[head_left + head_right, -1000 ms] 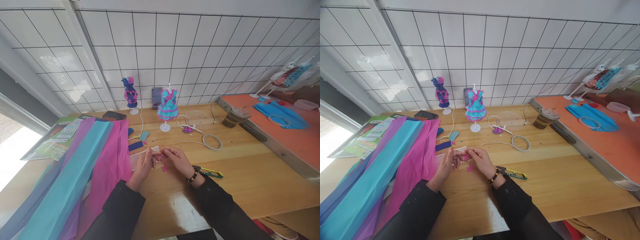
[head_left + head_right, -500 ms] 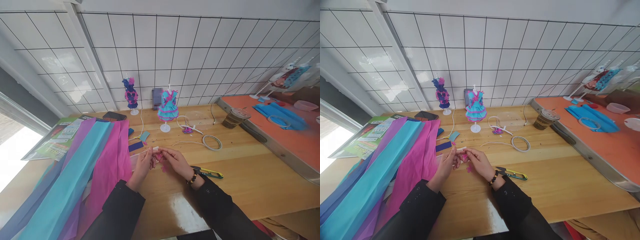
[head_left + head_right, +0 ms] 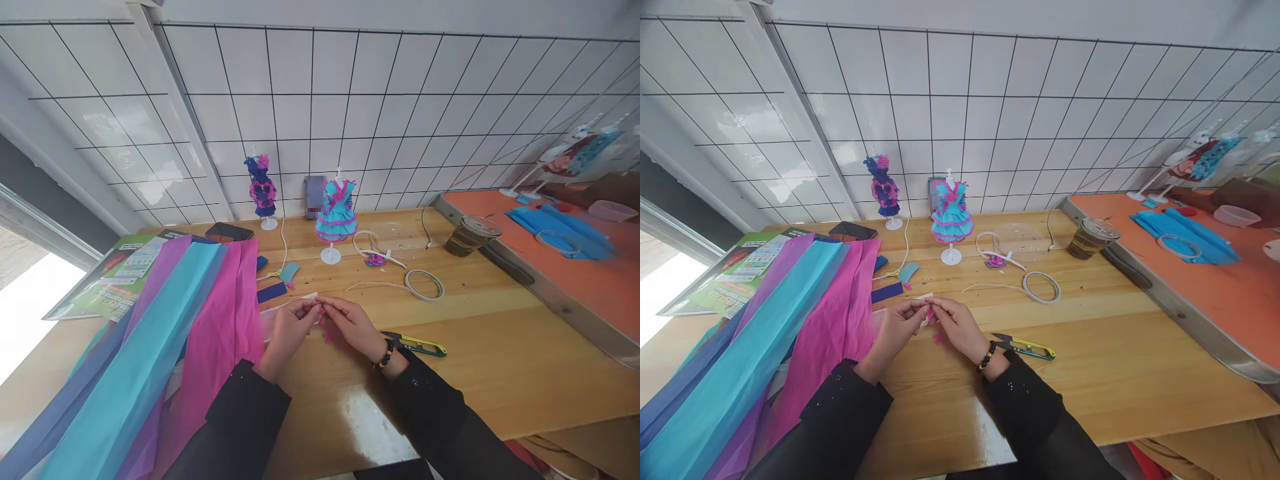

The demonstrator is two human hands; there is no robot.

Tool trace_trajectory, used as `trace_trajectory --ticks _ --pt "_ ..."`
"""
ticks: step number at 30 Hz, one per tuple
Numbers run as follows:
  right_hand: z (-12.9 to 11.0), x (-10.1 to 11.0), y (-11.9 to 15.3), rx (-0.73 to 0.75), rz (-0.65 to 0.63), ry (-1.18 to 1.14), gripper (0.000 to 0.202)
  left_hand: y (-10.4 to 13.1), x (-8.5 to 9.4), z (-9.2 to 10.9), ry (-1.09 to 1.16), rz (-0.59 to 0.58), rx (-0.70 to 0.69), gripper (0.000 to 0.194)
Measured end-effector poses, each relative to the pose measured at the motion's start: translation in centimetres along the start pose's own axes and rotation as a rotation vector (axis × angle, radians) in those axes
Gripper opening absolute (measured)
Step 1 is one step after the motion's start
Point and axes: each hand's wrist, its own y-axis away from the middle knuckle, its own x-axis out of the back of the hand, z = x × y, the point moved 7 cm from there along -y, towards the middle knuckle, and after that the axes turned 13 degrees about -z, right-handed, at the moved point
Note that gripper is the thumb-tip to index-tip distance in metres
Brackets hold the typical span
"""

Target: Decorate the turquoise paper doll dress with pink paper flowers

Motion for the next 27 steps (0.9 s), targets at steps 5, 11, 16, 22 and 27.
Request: trace_trajectory --ticks 5,11,16,22,27 --pt "-0.1 -0.1 0.0 0.012 -0.007 0.028 0.033 0.0 0.0 0.0 -0.015 0.011 0.003 0.023" --pt "0.7 -0.2 0.0 -0.022 -0.008 -0.074 0.034 0.0 0.1 -0.1 -0.017 0.017 0.014 0.022" --pt "0.9 0.0 -0.1 -0.028 0.024 -0.148 0.038 0.0 0.0 0.0 -0.007 0.008 0.027 0.021" --pt "-0.3 1.3 0.6 0.077 0.202 0.127 0.036 0.0 -0.1 -0.1 -0.012 0.008 0.029 0.021" --pt "-1.0 1.0 0.7 0.139 0.179 0.273 0.037 0.0 -0.3 -0.8 -0.04 -0.023 0.013 0.02"
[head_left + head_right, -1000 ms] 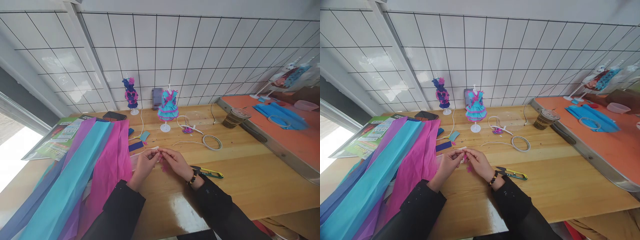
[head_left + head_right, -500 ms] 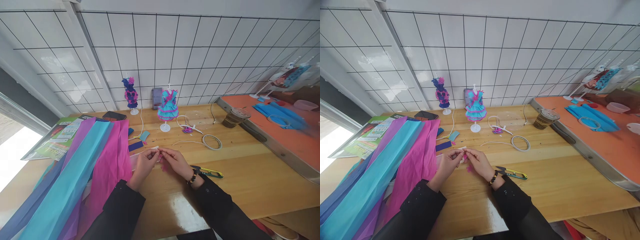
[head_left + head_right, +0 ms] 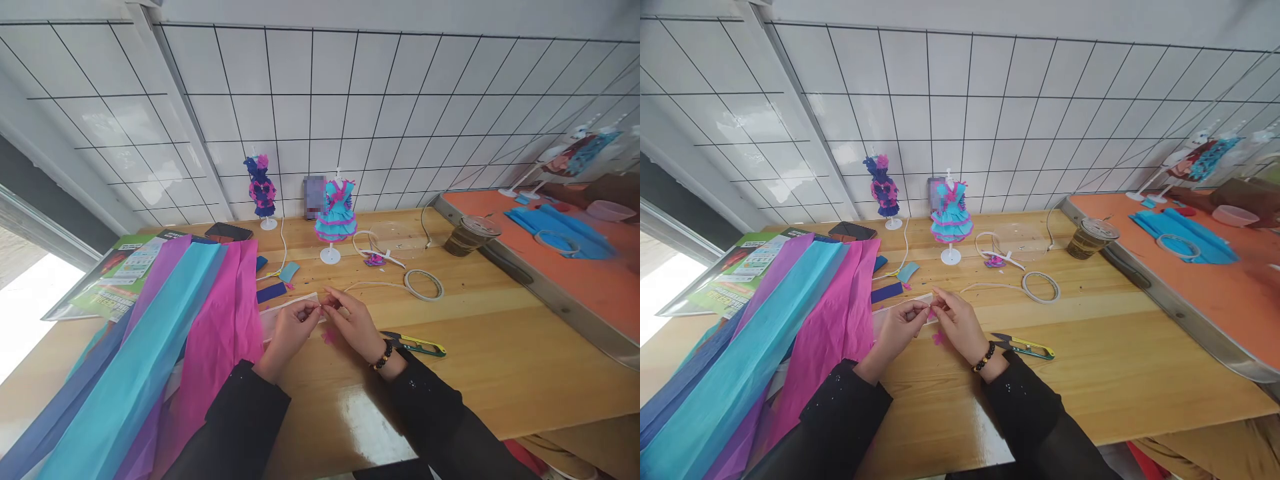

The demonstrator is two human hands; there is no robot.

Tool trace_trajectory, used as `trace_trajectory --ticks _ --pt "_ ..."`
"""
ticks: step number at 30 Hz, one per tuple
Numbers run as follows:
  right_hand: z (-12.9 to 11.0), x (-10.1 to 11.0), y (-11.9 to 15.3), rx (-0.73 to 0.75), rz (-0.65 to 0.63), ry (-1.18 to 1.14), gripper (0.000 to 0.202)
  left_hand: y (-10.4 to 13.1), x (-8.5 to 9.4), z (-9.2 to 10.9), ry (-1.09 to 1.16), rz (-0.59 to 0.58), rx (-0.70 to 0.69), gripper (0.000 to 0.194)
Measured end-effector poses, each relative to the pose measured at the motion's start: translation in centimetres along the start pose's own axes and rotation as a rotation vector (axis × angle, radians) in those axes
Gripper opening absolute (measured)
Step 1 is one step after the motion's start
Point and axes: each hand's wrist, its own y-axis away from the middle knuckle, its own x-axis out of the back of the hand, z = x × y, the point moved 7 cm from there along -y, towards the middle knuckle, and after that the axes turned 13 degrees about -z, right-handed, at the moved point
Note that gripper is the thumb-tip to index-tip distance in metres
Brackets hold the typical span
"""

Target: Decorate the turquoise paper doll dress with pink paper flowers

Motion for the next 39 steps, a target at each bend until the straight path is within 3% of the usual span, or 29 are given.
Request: trace_trajectory --ticks 10,16,23,26,30,35,39 --pt "-0.1 0.0 -0.1 0.003 -0.018 0.018 0.035 -0.3 -0.5 -0.6 -0.017 -0.053 -0.056 0.022" --pt "1.4 -0.1 -0.2 -0.129 0.036 -0.303 0.038 -0.3 -0.4 -0.5 -0.006 -0.048 -0.059 0.024" --pt "1.8 0.4 -0.2 -0.224 0.102 -0.531 0.046 -1.4 1.1 0.3 -0.066 0.126 -0.061 0.034" --pt "1.6 1.6 0.1 -0.235 0.126 -0.545 0.045 -2.9 2.0 1.4 -0.105 0.235 -0.117 0.042" --pt "1.3 4.3 0.3 -0.241 0.112 -0.479 0.039 -6.1 3.0 1.8 -0.14 0.357 -0.092 0.05" --pt "1.0 8.3 -0.8 -0.176 0.175 -0.344 0.03 -11.6 2.5 0.4 -0.129 0.319 -0.02 0.049" --pt "0.8 10.7 -2.9 -0.108 0.267 -0.197 0.023 -15.1 1.9 -0.4 -0.135 0.253 -0.014 0.036"
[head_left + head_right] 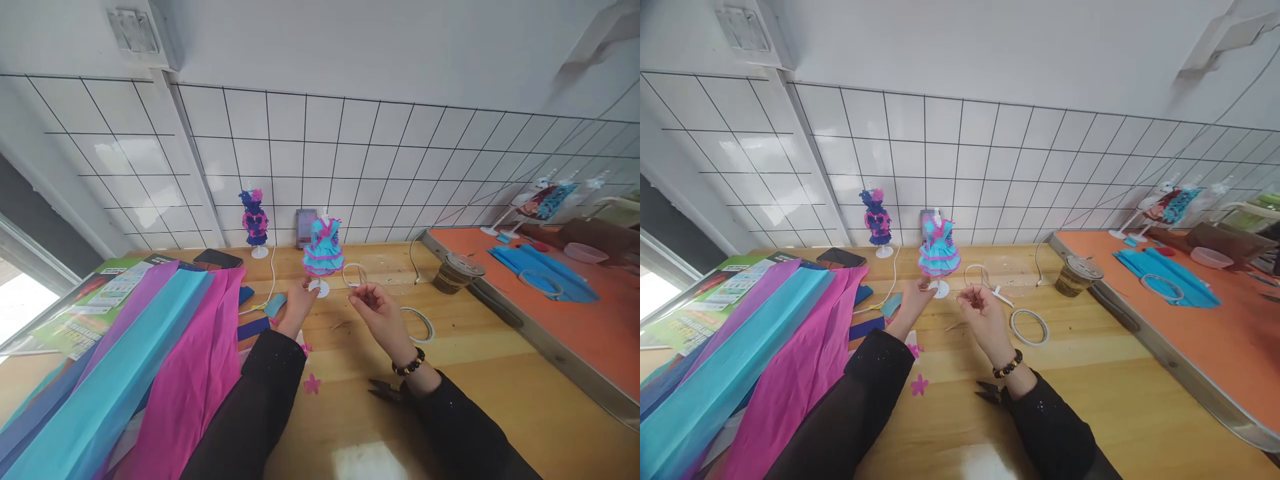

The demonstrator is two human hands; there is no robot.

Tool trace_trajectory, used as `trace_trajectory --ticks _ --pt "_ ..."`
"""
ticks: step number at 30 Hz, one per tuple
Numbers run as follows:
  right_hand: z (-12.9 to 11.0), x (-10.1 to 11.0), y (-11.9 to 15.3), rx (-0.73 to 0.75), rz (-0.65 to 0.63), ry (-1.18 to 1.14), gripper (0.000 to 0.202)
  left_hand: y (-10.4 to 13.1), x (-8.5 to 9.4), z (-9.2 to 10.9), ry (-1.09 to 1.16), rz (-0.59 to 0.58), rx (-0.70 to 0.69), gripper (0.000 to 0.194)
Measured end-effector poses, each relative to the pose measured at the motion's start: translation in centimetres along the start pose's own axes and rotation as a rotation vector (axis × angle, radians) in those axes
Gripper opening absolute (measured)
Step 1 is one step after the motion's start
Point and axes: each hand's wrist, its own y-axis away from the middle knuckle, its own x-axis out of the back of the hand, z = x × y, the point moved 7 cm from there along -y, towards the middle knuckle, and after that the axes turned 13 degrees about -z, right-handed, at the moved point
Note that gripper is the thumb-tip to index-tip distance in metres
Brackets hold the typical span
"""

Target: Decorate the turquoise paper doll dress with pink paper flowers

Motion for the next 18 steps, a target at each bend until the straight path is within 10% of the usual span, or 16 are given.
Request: trace_trajectory --ticks 10,18 --pt "-3.0 -0.4 -6.4 0.292 0.29 0.272 0.006 -2.5 -1.0 0.5 -0.082 -0.149 -0.084 0.023" --pt "-3.5 -2.4 -8.1 0.408 0.279 0.496 0.005 -2.0 -1.2 1.6 -0.191 -0.187 -0.111 0.031"
